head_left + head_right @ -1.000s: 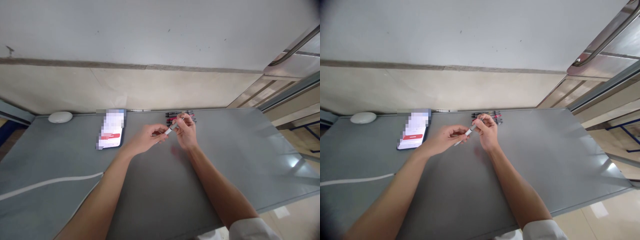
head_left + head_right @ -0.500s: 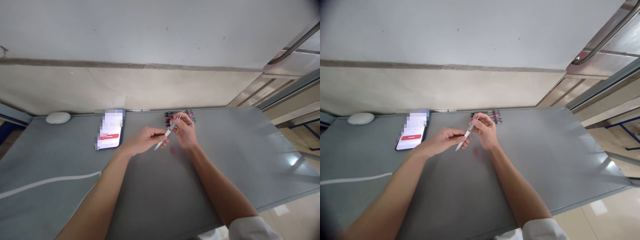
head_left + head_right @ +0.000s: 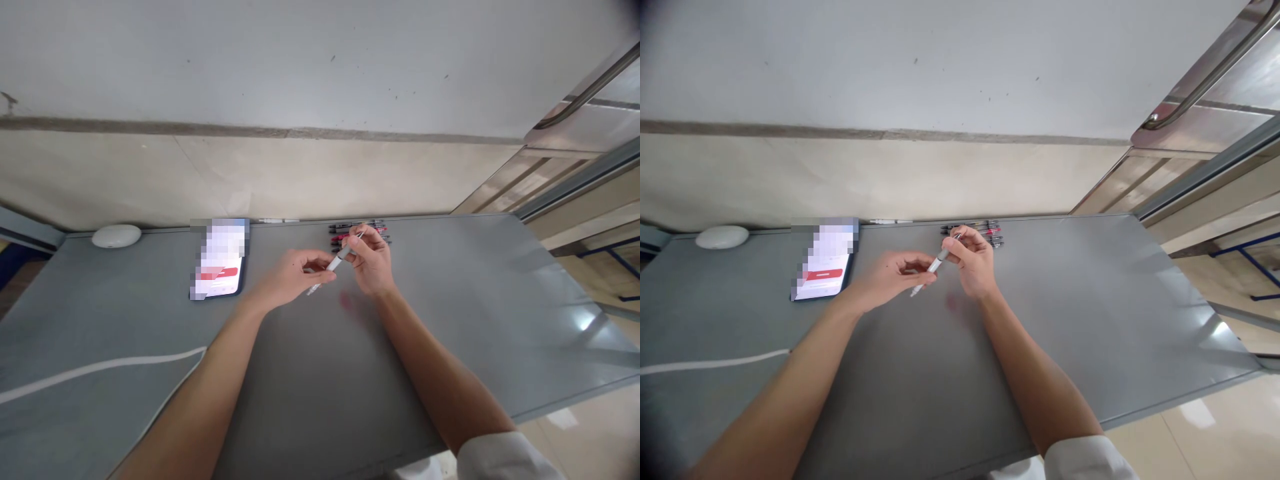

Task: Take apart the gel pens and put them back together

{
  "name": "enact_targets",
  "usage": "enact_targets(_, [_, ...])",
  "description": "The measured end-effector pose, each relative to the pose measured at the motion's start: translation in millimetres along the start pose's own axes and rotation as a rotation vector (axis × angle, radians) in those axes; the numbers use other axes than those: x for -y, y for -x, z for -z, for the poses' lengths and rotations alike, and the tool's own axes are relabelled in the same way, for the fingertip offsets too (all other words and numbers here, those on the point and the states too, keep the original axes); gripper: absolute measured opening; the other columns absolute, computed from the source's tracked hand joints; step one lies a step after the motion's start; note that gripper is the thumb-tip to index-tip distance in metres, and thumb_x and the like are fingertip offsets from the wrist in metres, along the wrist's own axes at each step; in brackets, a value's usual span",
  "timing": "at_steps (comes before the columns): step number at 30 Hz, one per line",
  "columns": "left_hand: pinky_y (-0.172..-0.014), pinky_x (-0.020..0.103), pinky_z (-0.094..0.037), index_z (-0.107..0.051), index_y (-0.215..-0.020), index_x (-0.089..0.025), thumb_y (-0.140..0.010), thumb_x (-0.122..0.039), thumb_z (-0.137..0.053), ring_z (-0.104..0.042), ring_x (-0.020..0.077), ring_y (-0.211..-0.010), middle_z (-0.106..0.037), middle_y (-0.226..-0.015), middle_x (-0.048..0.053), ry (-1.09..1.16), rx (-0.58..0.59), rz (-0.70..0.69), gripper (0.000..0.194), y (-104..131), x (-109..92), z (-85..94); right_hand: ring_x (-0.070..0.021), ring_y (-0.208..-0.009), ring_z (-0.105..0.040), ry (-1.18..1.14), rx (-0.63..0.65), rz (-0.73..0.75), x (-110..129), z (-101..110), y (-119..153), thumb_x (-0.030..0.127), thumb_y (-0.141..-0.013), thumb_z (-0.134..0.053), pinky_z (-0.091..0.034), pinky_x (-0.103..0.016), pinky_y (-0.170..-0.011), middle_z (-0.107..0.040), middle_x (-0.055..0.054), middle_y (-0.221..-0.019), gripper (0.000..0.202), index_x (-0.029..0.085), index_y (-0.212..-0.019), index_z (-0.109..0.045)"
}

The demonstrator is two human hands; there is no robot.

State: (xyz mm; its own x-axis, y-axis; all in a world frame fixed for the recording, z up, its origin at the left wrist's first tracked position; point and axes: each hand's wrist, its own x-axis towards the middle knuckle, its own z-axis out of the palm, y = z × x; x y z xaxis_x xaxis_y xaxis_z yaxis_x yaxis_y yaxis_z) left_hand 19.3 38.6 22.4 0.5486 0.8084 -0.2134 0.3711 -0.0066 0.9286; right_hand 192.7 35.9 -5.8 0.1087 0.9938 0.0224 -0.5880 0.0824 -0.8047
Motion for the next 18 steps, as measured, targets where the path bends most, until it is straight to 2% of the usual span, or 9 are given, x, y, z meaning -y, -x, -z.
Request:
enact_targets(6, [-0.081,0.033,-0.048,-0.068,-0.109,-0.025,-0.087,-0.047,-0.057,-0.064,0.0184,-0.087,-0.07,-0.095,0.003,0.042,0.063,0.0,0.033,1.1,0.3,3.8,-0.0072,-0.066,-0.053,0.049,-0.02,0.012,0.3,-1.0,0.3,0.025,-0.064,-0.079,-0.049,-0.021,-0.058,-0.054,0.005,-0.077,0.021,0.023,-0.074,-0.061])
enact_targets(8, [-0.08,0.032,-0.048,-0.068,-0.107,-0.024,-0.085,-0.045,-0.059,-0.064,0.0183,-0.085,-0.071,-0.092,0.003,0.015,0.024,-0.006,0.032,0.3,0.8,2.0,-0.0074,-0.065,-0.052,0.066,-0.038,0.022,-0.5,-2.7,0.7,0.026,-0.063,-0.08,-0.049,-0.021,-0.058,-0.054,0.005,-0.077,0.022,0.023,-0.073,-0.06])
enact_targets(13, [-0.07,0.028,-0.047,-0.071,-0.098,-0.024,-0.081,-0.041,-0.065,-0.062,0.0157,-0.076,-0.072,-0.093,0.001,-0.068,-0.163,-0.011,0.025,-2.3,1.8,-4.0,-0.0084,-0.069,-0.054,0.074,-0.118,0.056,-4.7,-7.3,2.4,0.027,-0.063,-0.08,-0.052,-0.023,-0.063,-0.053,0.004,-0.078,0.025,0.022,-0.074,-0.059])
enact_targets(15, [-0.069,0.027,-0.047,-0.071,-0.099,-0.024,-0.082,-0.041,-0.064,-0.061,0.0153,-0.075,-0.071,-0.091,0.001,-0.068,-0.155,-0.001,0.025,-2.2,2.2,-3.2,-0.0085,-0.07,-0.055,0.051,-0.124,0.052,-5.4,-7.2,2.8,0.027,-0.064,-0.08,-0.053,-0.023,-0.063,-0.055,0.004,-0.079,0.025,0.022,-0.075,-0.059])
enact_targets(18, [-0.073,0.028,-0.047,-0.07,-0.104,-0.025,-0.084,-0.043,-0.061,-0.063,0.0165,-0.08,-0.071,-0.089,0.001,-0.052,-0.083,-0.007,0.029,-0.5,1.9,1.2,-0.0082,-0.071,-0.058,0.011,-0.086,0.023,-3.9,-4.5,2.6,0.028,-0.066,-0.079,-0.055,-0.023,-0.064,-0.059,0.004,-0.082,0.022,0.023,-0.077,-0.06])
